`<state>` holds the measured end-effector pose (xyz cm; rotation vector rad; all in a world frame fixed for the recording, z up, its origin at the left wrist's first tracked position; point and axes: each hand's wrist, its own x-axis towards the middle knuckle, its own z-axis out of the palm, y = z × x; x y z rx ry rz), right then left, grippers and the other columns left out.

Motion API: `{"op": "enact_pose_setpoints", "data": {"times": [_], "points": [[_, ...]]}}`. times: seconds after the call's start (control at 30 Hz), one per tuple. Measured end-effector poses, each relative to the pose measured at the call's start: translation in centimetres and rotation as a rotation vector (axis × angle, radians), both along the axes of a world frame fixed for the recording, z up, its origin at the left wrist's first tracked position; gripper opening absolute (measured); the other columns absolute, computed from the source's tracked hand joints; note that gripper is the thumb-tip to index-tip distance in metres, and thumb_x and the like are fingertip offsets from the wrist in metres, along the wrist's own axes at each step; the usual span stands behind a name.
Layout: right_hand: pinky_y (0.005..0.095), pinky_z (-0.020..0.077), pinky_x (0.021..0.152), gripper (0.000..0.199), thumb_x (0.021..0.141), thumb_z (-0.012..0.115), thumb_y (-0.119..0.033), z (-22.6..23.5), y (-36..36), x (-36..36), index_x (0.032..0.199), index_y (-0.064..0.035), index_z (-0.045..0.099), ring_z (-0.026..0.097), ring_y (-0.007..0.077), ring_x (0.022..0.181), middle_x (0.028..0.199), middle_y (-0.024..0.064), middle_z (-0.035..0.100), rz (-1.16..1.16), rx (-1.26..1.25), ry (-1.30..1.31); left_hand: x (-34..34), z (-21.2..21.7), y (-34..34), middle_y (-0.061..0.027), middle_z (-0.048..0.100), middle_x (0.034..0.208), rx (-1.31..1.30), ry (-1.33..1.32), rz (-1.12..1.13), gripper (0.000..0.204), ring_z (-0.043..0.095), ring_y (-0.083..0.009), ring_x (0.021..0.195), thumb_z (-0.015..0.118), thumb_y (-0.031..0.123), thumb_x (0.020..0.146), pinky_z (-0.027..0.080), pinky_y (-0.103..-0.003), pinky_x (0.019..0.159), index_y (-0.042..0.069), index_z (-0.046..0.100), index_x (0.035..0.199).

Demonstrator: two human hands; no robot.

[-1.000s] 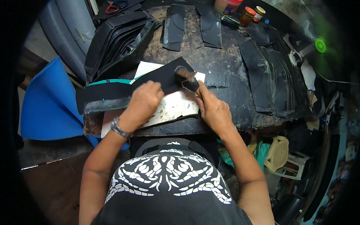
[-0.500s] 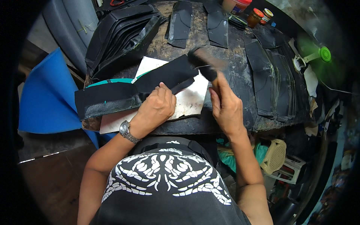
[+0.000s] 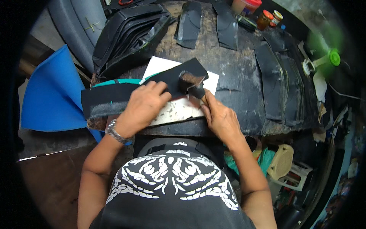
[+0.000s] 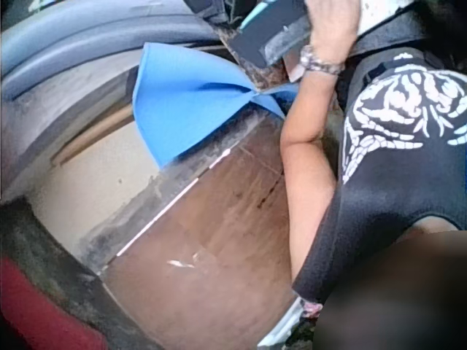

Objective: The person repeatedly hammers black rubber shoe parts on a white board to shape them, then folds and presses the edges by hand. The person handles multiple parts one at a time, turning them over and stacking finished pieces on the table.

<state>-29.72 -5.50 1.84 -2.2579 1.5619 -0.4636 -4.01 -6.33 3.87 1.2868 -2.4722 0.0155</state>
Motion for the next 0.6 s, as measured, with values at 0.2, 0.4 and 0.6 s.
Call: {"op": "enact_pose_setpoints", "data": {"times": [0.2,0.4,0.6], "points": [[0.047,0.0582,0.07,0.047,0.098,0.066,-0.013,1.3,-0.9,-0.5,0.143,-0.0114,0.053,0.072,0.0435,0.083,0.103,0.0216,0.073,0.013,-0.252,-0.125,-0.6,-1.3,1.8,-0.0275,0.068,0.112,-0.092,-0.168,-0.027,0.015,0.063,-0.028,0.09,0.062,0.008,0.082,0.05,-0.037,0.079,0.0,0.064,0.093],[0.0465,0.0583,0.072,0.054,0.098,0.066,-0.015,2.0,0.2,0.5,0.148,-0.0131,0.048,0.072,0.0412,0.085,0.098,0.0201,0.071,0.135,0.016,-0.041,-2.0,-2.7,2.7,-0.0362,0.068,0.114,-0.225,-0.333,0.038,0.01,0.062,-0.0278,0.086,0.061,0.01,0.083,0.049,-0.036,0.077,0.001,0.059,0.088],[0.0454,0.0561,0.065,0.053,0.096,0.066,-0.006,0.9,1.3,0.1,0.146,-0.0061,0.047,0.07,0.0409,0.077,0.096,0.0194,0.07,0.006,-0.216,-0.405,-2.6,-1.9,3.2,-0.0323,0.069,0.116,-0.19,-0.355,0.082,0.009,0.063,-0.0267,0.088,0.061,0.009,0.083,0.047,-0.035,0.077,0.003,0.06,0.089]]}}
